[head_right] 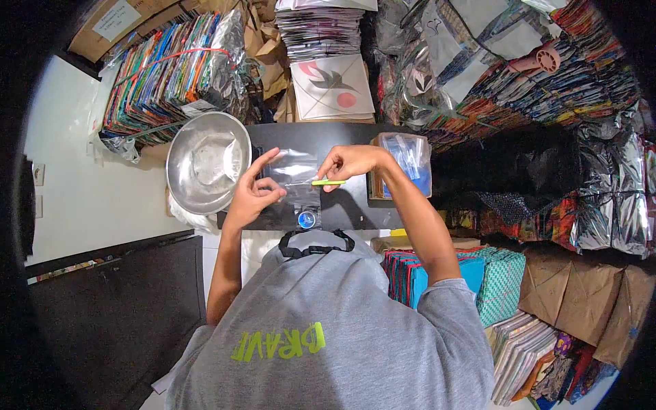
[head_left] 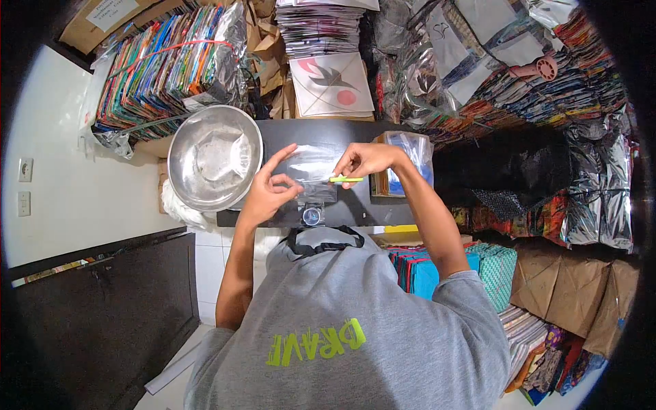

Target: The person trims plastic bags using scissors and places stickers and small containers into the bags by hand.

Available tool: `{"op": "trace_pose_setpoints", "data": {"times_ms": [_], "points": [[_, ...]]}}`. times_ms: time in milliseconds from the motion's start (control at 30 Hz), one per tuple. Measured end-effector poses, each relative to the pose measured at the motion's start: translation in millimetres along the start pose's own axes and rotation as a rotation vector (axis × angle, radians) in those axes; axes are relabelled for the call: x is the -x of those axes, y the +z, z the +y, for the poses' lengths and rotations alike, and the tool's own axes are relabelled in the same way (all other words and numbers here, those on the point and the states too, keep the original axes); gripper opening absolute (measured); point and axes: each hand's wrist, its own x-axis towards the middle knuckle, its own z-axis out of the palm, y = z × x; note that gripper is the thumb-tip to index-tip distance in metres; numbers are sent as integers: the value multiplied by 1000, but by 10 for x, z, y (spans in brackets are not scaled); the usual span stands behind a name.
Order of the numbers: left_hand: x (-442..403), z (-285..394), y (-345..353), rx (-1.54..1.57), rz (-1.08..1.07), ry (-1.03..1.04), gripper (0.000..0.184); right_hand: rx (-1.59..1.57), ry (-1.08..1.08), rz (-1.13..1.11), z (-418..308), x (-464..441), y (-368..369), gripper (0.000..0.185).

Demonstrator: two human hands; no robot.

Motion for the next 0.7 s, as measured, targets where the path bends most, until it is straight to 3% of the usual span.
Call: {"op": "trace_pose_setpoints", "data": {"times_ms": [700], "points": [[22,-18,63,-4,3,-9,83,30,-52,-22,27,-93,54,37]]}}
